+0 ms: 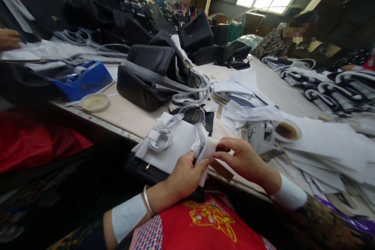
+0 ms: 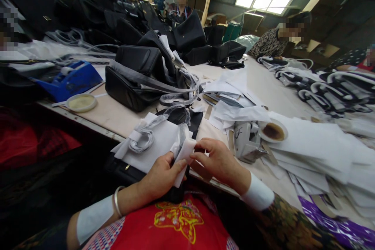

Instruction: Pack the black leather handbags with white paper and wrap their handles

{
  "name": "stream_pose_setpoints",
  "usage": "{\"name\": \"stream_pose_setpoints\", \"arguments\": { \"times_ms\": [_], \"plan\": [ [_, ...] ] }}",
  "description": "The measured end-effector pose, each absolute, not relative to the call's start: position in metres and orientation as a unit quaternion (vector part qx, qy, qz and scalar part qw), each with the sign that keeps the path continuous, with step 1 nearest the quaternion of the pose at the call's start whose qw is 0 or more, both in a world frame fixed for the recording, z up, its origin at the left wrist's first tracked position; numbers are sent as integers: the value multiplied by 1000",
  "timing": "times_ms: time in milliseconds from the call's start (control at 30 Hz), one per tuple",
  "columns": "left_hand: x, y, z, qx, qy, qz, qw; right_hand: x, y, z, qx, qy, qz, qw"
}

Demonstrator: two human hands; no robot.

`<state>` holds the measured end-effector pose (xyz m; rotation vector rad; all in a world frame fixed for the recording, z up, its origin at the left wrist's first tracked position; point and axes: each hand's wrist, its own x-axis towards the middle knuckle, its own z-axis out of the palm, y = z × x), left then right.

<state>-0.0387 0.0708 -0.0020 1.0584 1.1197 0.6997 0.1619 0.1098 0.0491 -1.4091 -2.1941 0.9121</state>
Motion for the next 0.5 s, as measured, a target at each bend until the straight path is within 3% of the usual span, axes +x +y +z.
{"name": "stream_pose_setpoints", "arguments": {
  "times_ms": [267,500],
  "plan": [
    [-49,67,3,486,487,319,652,141,99,42,-517,-738,390,189],
    [-42,69,-1,475,508,320,643,167,97,44,-491,-797,204,285]
  ]
}}
